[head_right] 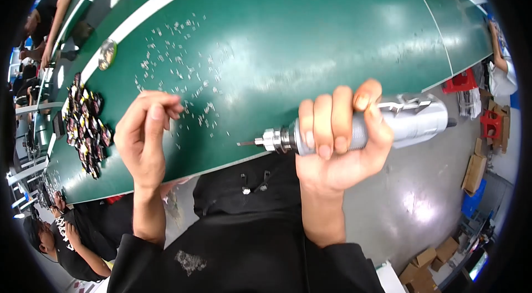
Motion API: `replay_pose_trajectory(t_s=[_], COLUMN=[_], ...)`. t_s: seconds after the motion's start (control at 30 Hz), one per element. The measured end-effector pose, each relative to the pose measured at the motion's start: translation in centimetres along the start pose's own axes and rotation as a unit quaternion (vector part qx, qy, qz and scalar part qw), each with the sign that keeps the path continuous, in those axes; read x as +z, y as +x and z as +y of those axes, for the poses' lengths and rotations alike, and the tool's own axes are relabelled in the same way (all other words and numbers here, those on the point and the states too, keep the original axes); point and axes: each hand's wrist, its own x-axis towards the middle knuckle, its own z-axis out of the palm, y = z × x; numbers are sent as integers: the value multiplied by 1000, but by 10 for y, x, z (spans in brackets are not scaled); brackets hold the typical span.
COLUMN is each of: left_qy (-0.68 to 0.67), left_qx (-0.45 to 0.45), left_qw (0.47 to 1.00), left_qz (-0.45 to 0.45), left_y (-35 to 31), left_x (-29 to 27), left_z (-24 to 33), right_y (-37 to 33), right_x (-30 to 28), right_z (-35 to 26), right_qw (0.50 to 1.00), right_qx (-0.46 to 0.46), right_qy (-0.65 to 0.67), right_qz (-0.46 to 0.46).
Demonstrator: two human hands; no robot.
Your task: The recorder is assembling small electronic housing units using an electric screwdriver at a manufacturing workbench.
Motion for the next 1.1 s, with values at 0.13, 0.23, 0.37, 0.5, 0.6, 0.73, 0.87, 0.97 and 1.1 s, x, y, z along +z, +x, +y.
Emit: replay_pose_trajectory(t_s=[0.13,0.23,0.37,0.5,0.6,0.73,0.87,0.97,1.1], left_qy=[105,170,360,405,426,428,341,282,309], left_qx=[16,7,30,-21,-5,117,115,170,248], left_qw=[992,979,932,913,904,896,931,938,886], left_qz=[-71,-114,26,40,41,23,-56,-112,-241], left_y=[47,110,198,245,259,267,249,201,122], left_x=[-13,-3,2,22,33,19,13,33,49], left_z=[-14,-21,-75,-104,-112,-131,-103,-70,-30], right_y=[-3,-5,-2,3,6,4,-1,-3,-6], right_x=[-19,-26,-28,-30,-31,-31,-32,-34,-37], right_z=[16,18,18,17,17,14,10,7,4], right_qw=[997,995,995,993,993,992,991,990,987], right_qx=[12,39,77,91,90,103,111,120,140], right_qy=[3,44,57,54,56,62,63,68,75], right_qz=[80,80,35,48,44,34,30,21,28])
